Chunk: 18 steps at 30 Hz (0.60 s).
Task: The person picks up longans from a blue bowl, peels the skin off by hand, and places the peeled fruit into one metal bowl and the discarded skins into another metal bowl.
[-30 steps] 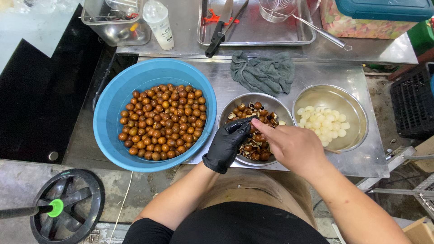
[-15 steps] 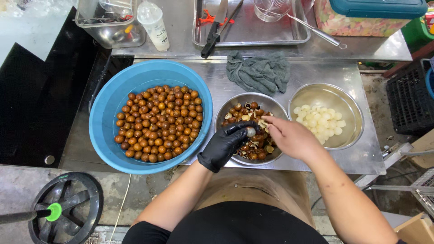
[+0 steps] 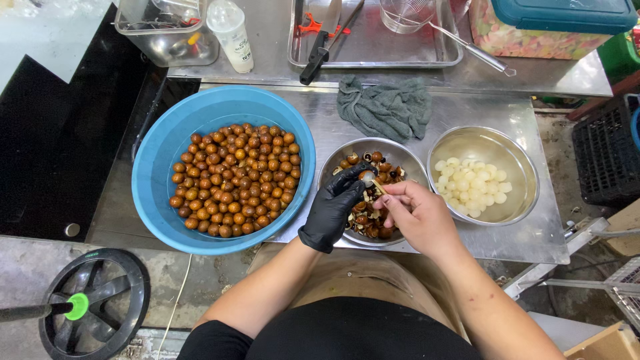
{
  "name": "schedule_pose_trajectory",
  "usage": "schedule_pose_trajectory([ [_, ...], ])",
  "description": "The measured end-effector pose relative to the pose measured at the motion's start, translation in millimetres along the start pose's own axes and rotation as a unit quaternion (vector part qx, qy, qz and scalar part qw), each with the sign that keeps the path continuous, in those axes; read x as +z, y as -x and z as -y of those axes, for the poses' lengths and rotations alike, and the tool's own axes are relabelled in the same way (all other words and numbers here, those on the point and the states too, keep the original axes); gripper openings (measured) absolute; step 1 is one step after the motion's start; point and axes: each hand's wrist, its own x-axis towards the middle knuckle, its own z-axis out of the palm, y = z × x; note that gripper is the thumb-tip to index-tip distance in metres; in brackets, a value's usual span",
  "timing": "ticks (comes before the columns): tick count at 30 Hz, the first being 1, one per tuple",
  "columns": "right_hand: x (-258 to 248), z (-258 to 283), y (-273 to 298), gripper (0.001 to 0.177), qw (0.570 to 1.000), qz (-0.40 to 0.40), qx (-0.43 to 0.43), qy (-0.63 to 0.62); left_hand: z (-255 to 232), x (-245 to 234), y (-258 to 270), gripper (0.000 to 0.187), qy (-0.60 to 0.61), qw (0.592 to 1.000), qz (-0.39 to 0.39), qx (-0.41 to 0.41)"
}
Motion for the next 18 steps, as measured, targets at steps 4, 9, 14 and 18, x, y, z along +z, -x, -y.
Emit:
schedule_pose_trajectory([
  [4, 4.0, -3.9, -3.8, 0.02, 0.999, 0.002, -0.002, -0.045, 0.7, -0.2, 1.3, 0.04, -0.095, 0.994, -0.025, 0.048],
  [9, 14.9, 15.2, -2.1, 0.018, 0.999, -0.039, 0.001, -0.017, 16.3, -5.9, -1.8, 0.037, -0.13, 0.988, -0.02, 0.082],
  [14, 14.8, 37.7, 6.9, 0.017, 0.981, -0.077, -0.091, 0.156, 24.9, -8.6, -0.4, 0.036, -0.114, 0.987, -0.025, 0.107],
  [18, 15.4, 44.7, 10.5, 0.015, 0.949, -0.089, -0.171, 0.249, 15.4, -3.6, 5.3, 0.03, -0.225, 0.953, 0.007, 0.203],
])
